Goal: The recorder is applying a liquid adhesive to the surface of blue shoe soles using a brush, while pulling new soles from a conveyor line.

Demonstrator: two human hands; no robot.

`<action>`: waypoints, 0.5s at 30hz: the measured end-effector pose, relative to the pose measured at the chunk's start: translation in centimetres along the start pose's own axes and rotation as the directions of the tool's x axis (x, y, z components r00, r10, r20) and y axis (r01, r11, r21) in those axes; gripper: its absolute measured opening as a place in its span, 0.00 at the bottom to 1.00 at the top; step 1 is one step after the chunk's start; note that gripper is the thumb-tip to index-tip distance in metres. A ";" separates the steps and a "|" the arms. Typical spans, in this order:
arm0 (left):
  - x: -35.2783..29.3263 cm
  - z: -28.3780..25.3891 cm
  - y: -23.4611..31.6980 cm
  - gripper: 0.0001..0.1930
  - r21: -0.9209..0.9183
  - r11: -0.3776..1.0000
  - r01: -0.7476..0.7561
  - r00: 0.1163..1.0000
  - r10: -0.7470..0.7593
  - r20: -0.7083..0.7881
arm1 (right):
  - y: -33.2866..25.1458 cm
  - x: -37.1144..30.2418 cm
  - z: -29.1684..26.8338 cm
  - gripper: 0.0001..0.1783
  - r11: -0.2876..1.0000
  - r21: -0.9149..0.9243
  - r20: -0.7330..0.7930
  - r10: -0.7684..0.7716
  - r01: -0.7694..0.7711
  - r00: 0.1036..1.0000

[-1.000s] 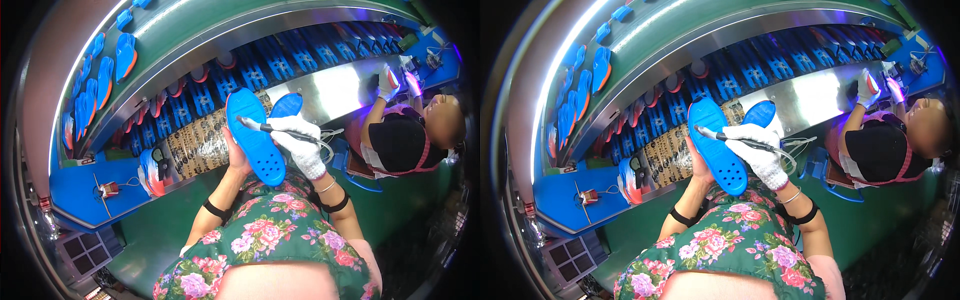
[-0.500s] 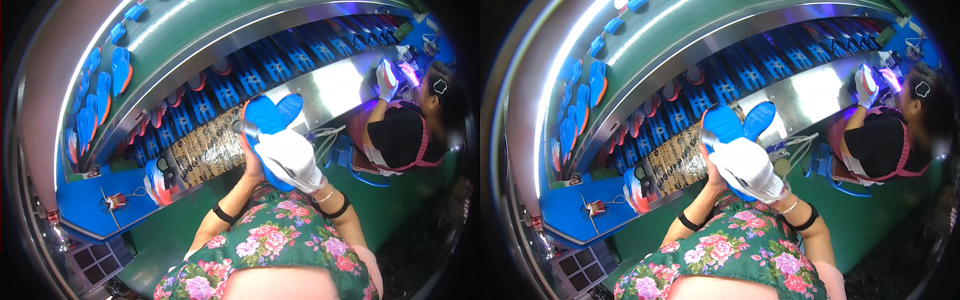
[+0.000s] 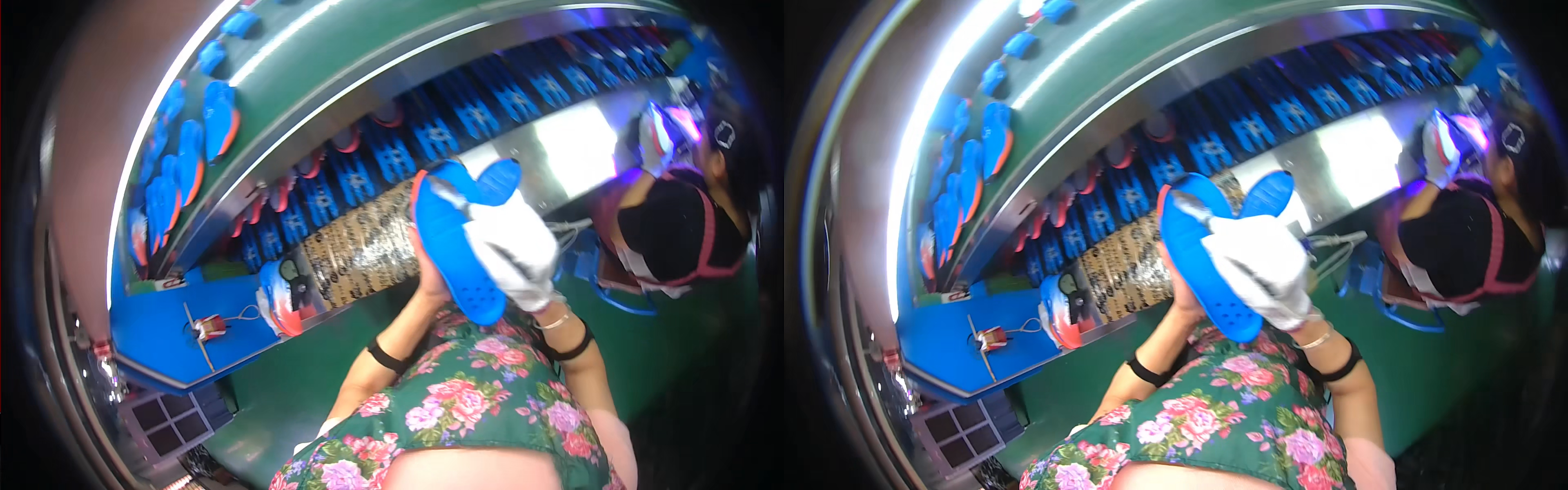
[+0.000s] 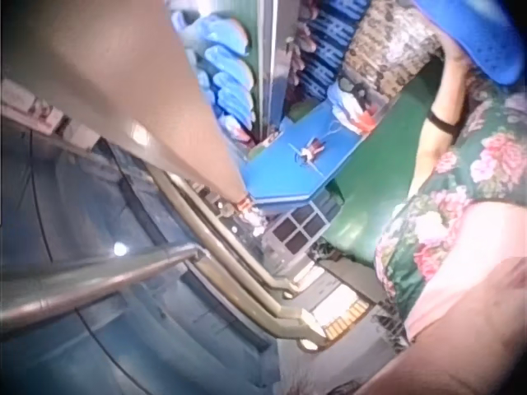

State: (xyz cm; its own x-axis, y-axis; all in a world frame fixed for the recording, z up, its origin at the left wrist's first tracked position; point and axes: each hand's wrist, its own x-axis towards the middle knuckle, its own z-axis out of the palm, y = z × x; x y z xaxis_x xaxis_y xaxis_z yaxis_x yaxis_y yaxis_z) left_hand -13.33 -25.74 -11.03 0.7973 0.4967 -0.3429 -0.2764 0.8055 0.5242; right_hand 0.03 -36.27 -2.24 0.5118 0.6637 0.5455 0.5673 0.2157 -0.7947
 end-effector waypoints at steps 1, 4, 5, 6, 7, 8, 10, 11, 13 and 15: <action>0.1 -0.3 0.7 0.52 0.009 0.999 0.034 0.998 -0.034 0.060 | -0.5 0.6 0.5 0.15 0.994 -0.062 0.063 -0.091 0.095 0.994; 0.4 -2.0 0.9 0.55 0.042 0.989 0.143 0.990 -0.143 -0.008 | -0.4 0.3 1.9 0.16 0.982 0.031 0.163 -0.187 0.185 0.969; 0.6 -2.5 0.6 0.55 0.056 0.991 0.118 0.993 -0.116 -0.027 | -0.1 0.6 1.2 0.16 0.979 0.165 0.162 -0.151 0.124 0.975; 0.6 -2.6 0.4 0.55 0.069 0.993 0.097 0.995 -0.094 -0.045 | 0.0 0.0 0.8 0.13 0.986 0.167 0.137 0.001 -0.025 0.991; 1.2 -2.8 0.5 0.55 0.007 0.993 0.116 0.993 -0.116 -0.020 | 0.4 0.1 0.6 0.12 0.994 0.112 0.076 -0.001 -0.007 0.997; 1.4 -2.8 0.5 0.54 0.112 0.992 0.057 0.994 -0.046 -0.094 | 0.7 0.5 0.5 0.12 0.998 0.055 0.013 -0.009 0.009 1.000; 1.2 -0.5 0.9 0.54 0.084 0.992 0.089 0.990 -0.080 -0.113 | 0.3 0.9 0.2 0.13 0.985 -0.075 0.104 -0.145 0.153 0.984; 0.8 0.2 1.1 0.55 0.149 0.983 0.111 0.986 -0.090 -0.141 | 0.5 -0.1 0.7 0.14 0.984 -0.052 0.147 -0.163 0.172 0.976; 0.5 1.0 1.8 0.56 0.247 0.969 0.023 0.995 0.002 -0.102 | -0.3 -0.7 1.4 0.15 0.987 0.074 0.188 -0.153 0.142 0.970; 1.4 -2.1 1.5 0.56 0.134 0.990 0.040 0.999 -0.037 -0.025 | 0.2 -0.3 0.7 0.14 0.988 0.123 0.144 -0.114 0.097 0.983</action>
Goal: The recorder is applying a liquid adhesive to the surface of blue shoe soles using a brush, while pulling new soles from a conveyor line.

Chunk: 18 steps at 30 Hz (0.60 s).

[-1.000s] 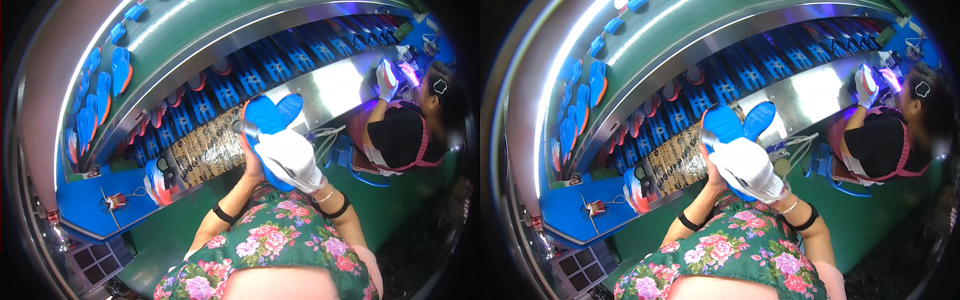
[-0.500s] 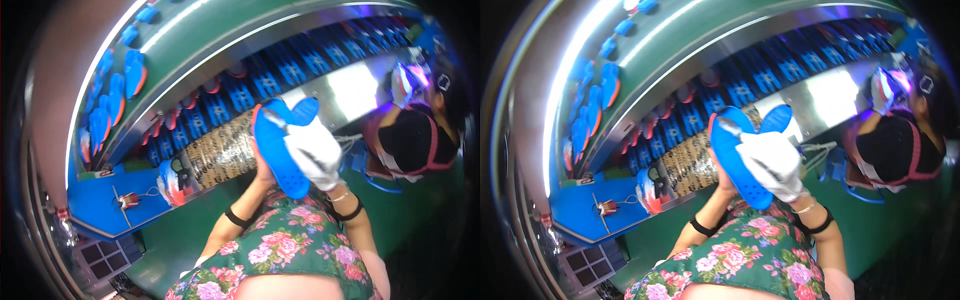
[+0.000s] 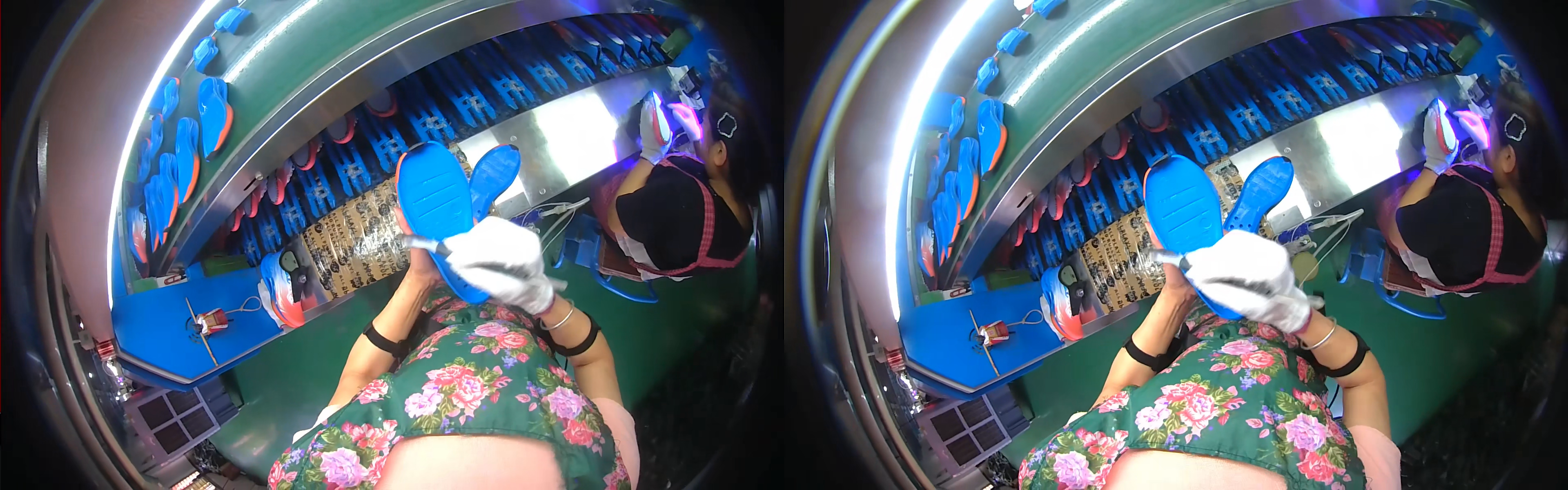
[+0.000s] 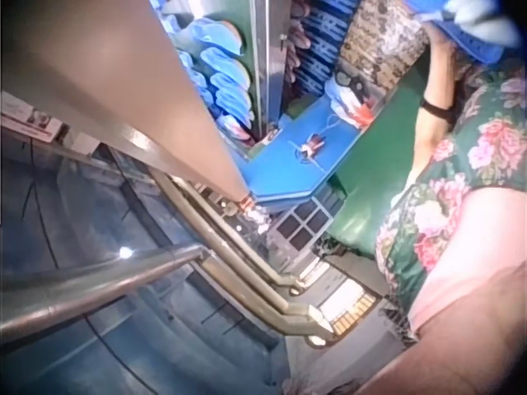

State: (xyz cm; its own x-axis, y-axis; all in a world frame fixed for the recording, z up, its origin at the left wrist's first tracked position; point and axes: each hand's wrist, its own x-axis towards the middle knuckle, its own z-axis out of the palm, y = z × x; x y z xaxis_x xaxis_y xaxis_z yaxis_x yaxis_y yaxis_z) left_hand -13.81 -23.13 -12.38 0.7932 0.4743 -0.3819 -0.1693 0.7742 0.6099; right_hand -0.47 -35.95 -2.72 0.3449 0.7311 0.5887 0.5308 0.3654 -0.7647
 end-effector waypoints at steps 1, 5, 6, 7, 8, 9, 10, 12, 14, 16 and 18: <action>0.1 -0.2 0.1 0.55 -0.115 0.993 0.038 0.996 -0.028 0.084 | 0.2 -0.1 -0.5 0.14 0.998 0.053 -0.046 0.046 -0.044 0.998; 0.5 2.4 0.8 0.56 -0.122 0.992 0.037 0.999 -0.035 0.016 | -0.3 -0.3 -0.7 0.15 0.979 -0.192 0.002 -0.062 0.061 0.998; 0.6 2.1 1.1 0.57 -0.084 0.995 0.045 0.991 -0.034 0.126 | -0.4 -0.9 -0.3 0.17 0.974 -0.205 0.088 -0.076 0.093 0.993; 1.0 0.8 1.1 0.57 -0.173 0.979 0.104 0.954 -0.050 0.294 | -0.5 -1.0 0.3 0.16 0.992 -0.087 0.059 -0.085 0.090 0.995; 1.3 -0.2 1.1 0.58 -0.138 0.989 0.053 0.945 -0.005 0.326 | -0.4 -0.8 0.0 0.16 0.998 0.063 0.064 -0.022 0.018 0.998; 1.3 0.2 1.2 0.58 -0.106 0.994 0.011 0.933 0.028 0.360 | -0.2 -0.9 -0.7 0.17 0.977 0.204 0.077 0.050 -0.065 0.996; 1.2 0.6 1.3 0.59 -0.144 0.989 0.030 0.970 0.005 0.241 | 0.5 -1.2 -0.8 0.17 0.988 0.145 0.007 0.052 -0.052 0.999; 1.3 2.0 1.6 0.61 -0.154 0.988 -0.009 0.999 0.005 -0.031 | 0.4 -0.5 -0.9 0.15 0.994 -0.025 -0.100 0.103 -0.106 0.990; 1.5 1.9 1.6 0.61 -0.180 0.982 0.054 0.993 -0.034 0.114 | 0.2 -1.2 -0.4 0.14 0.993 -0.114 -0.030 -0.011 0.008 0.999; 1.7 1.5 1.8 0.61 -0.244 0.965 0.096 0.960 -0.024 0.280 | -0.6 -1.7 0.2 0.11 0.999 -0.031 0.036 -0.044 0.045 0.998; 2.0 1.8 2.1 0.61 -0.281 0.956 0.084 0.961 -0.004 0.276 | 0.0 -1.6 -0.8 0.12 0.995 0.096 0.018 0.020 -0.022 1.000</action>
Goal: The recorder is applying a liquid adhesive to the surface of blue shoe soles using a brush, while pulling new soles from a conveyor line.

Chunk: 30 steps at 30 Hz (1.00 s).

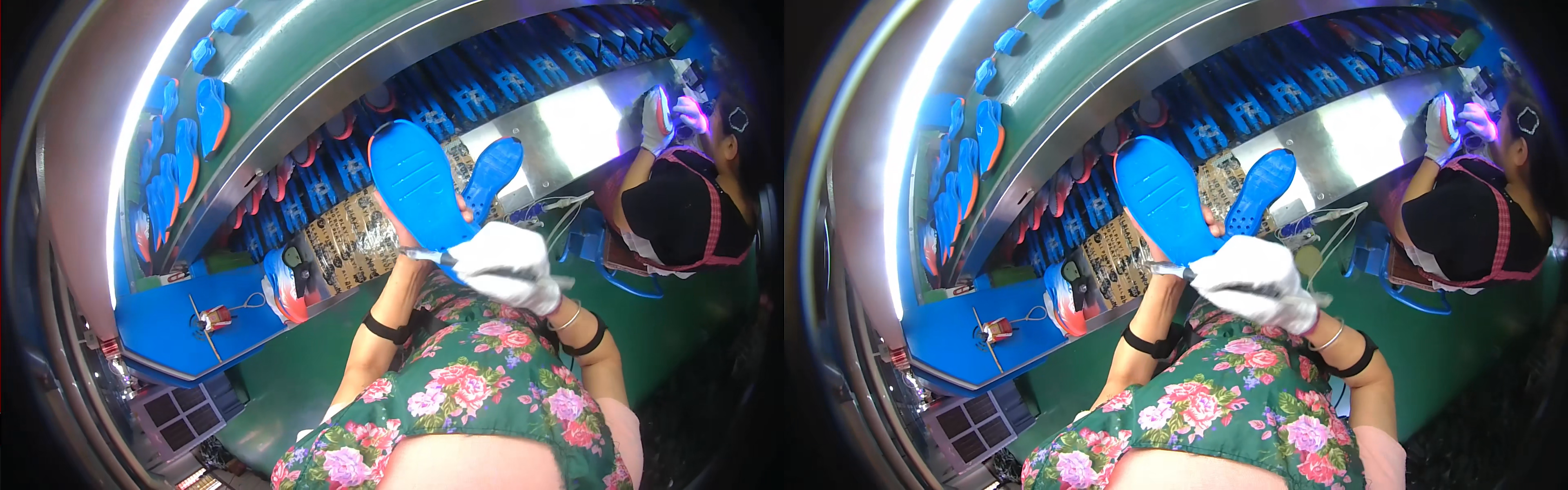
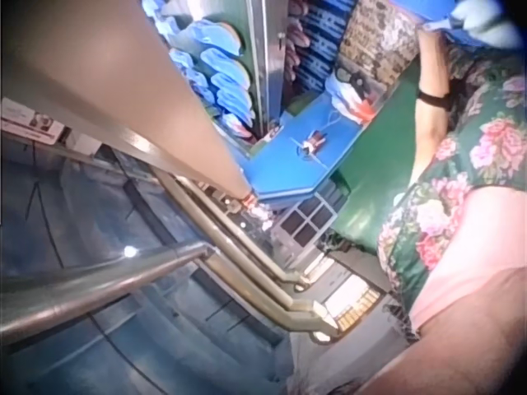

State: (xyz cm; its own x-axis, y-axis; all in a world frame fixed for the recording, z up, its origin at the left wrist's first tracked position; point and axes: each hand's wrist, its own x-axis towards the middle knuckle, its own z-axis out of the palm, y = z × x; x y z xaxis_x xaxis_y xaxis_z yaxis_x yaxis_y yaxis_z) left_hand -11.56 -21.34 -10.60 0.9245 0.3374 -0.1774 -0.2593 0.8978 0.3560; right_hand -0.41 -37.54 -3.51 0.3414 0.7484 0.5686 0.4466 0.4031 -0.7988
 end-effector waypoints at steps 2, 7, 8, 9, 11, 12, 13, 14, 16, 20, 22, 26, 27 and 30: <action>0.0 0.3 0.2 0.61 0.028 0.999 -0.022 0.998 0.024 -0.065 | 0.3 0.1 -0.6 0.12 0.993 0.068 -0.061 0.096 -0.091 0.994; 0.8 1.3 0.9 0.60 0.011 1.000 -0.013 1.000 0.013 -0.029 | -0.5 -0.7 0.4 0.20 0.972 -0.205 0.063 -0.108 0.119 0.992; 1.0 1.1 0.9 0.59 -0.034 0.999 -0.006 1.000 0.005 -0.023 | -0.7 -0.5 -0.2 0.18 0.994 -0.103 0.067 -0.029 0.036 0.997; 1.0 1.1 0.9 0.59 -0.078 0.997 0.006 1.000 -0.008 -0.017 | -0.9 -0.4 -0.8 0.15 0.999 -0.002 0.076 0.053 -0.053 0.996; 1.1 1.4 1.0 0.58 -0.088 0.996 0.000 0.997 -0.007 -0.079 | 0.5 -0.9 -0.6 0.12 0.963 0.206 -0.066 0.193 -0.176 0.979; 1.3 1.2 1.2 0.58 -0.053 0.998 -0.025 0.997 0.021 -0.074 | 0.8 -0.8 -0.9 0.14 0.982 0.129 -0.105 0.154 -0.140 0.983; 1.5 1.1 1.4 0.58 -0.017 0.999 -0.050 0.997 0.048 -0.067 | 0.6 -0.8 -1.0 0.14 0.981 0.129 -0.106 0.157 -0.143 0.982; 1.5 1.1 1.6 0.58 -0.013 0.999 -0.041 0.997 0.040 -0.070 | 0.3 -0.6 -0.9 0.16 0.998 -0.025 -0.067 0.049 -0.051 0.997; 1.9 0.9 1.9 0.58 -0.019 1.000 0.002 0.997 -0.004 -0.071 | 0.3 -1.1 -0.6 0.20 0.970 -0.209 0.058 -0.115 0.125 0.992; 2.5 0.9 2.8 0.58 -0.020 1.000 0.012 1.000 -0.012 0.005 | 0.3 -1.3 -0.8 0.14 0.987 0.138 0.011 0.084 -0.085 0.996; 2.6 0.9 2.9 0.61 -0.066 0.997 0.048 0.998 -0.046 0.037 | 0.8 -1.2 -0.8 0.13 0.996 0.031 -0.091 0.087 -0.084 0.992; 3.6 -0.7 4.2 0.61 0.054 0.982 0.179 0.983 -0.181 0.033 | 0.9 -2.0 0.1 0.21 0.972 -0.158 0.135 -0.153 0.174 0.979; 3.7 -0.6 4.4 0.61 0.046 0.983 0.175 0.984 -0.176 0.028 | 0.5 -1.7 -0.1 0.17 0.993 -0.050 0.172 -0.099 0.109 0.980; 4.0 -0.3 5.2 0.61 0.054 0.927 0.372 0.917 -0.375 0.135 | 0.6 -1.1 -0.4 0.11 0.948 0.300 0.171 0.051 -0.101 0.984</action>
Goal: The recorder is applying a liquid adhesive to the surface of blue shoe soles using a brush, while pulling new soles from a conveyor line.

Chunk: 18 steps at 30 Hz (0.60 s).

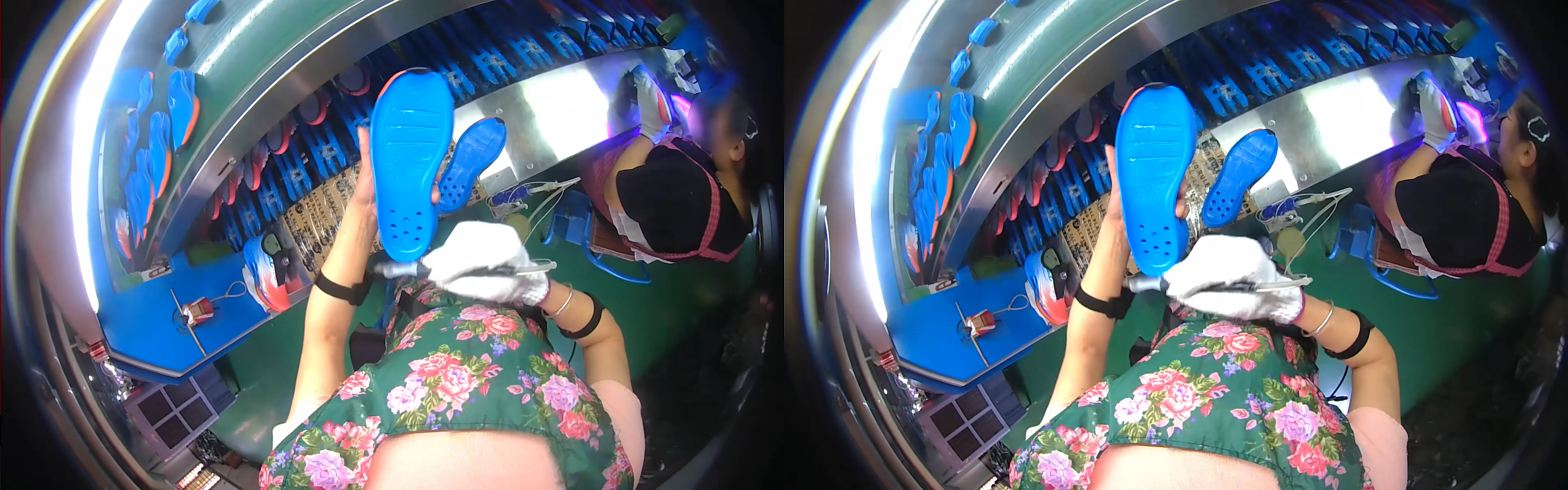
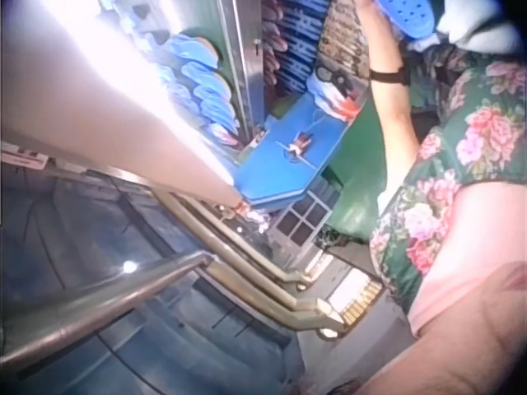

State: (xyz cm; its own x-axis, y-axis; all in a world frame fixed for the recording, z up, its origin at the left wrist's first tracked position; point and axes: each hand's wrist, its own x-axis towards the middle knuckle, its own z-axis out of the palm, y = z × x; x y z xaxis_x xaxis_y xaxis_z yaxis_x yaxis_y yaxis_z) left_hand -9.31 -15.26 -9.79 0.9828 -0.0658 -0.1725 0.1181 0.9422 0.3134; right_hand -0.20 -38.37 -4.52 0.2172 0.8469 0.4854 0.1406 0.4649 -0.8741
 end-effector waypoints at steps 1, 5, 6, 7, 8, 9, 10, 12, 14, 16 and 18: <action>0.1 0.1 0.2 0.61 -0.007 1.000 -0.007 1.000 0.006 -0.006 | 0.1 0.1 -0.2 0.12 0.995 -0.098 -0.033 -0.016 0.013 0.999; 0.9 0.7 1.5 0.54 0.079 0.983 0.165 0.959 -0.142 -0.244 | 0.7 -0.1 0.5 0.17 0.865 -0.436 0.154 -0.198 0.246 0.968; 1.2 0.9 1.8 0.54 0.219 0.951 0.219 0.951 -0.157 -0.267 | 0.8 -0.2 0.9 0.17 0.888 -0.401 0.154 -0.175 0.223 0.973; 1.4 0.8 2.0 0.53 0.352 0.896 0.272 0.941 -0.170 -0.294 | 0.9 -0.1 1.3 0.17 0.909 -0.365 0.154 -0.151 0.199 0.976; 1.6 0.4 1.9 0.52 0.455 0.845 0.280 0.944 -0.157 -0.290 | 0.5 0.0 0.8 0.17 0.947 -0.288 0.190 -0.092 0.145 0.978; 1.8 0.7 1.8 0.52 0.457 0.846 0.275 0.946 -0.153 -0.286 | 0.5 0.2 0.7 0.17 0.945 -0.290 0.194 -0.093 0.148 0.977; 2.0 1.3 1.7 0.51 0.476 0.827 0.300 0.934 -0.153 -0.323 | 0.8 0.6 0.3 0.17 0.952 -0.259 0.161 -0.127 0.166 0.979; 2.6 1.5 1.7 0.49 0.490 0.809 0.326 0.920 -0.154 -0.359 | 1.3 1.5 0.0 0.16 0.931 -0.317 0.048 -0.173 0.179 0.984; 3.4 1.3 1.9 0.47 0.568 0.729 0.383 0.900 -0.155 -0.408 | 1.5 0.7 0.4 0.16 0.922 -0.336 0.121 -0.162 0.194 0.979; 3.5 1.9 1.9 0.47 0.587 0.705 0.399 0.891 -0.146 -0.430 | 0.9 1.1 -0.3 0.15 0.943 -0.295 0.191 -0.103 0.157 0.976; 4.0 1.8 1.9 0.47 0.613 0.675 0.410 0.889 -0.144 -0.436 | 1.4 1.3 -1.0 0.14 0.940 -0.325 0.099 -0.074 0.102 0.992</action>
State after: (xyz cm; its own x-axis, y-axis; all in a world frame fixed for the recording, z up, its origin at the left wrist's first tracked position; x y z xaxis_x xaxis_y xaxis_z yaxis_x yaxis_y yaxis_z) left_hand -4.85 -14.33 -8.17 0.7944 -0.0514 -0.6052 0.5699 0.4079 0.7134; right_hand 1.27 -36.92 -5.13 0.1100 0.8315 0.5445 0.4687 0.4397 -0.7662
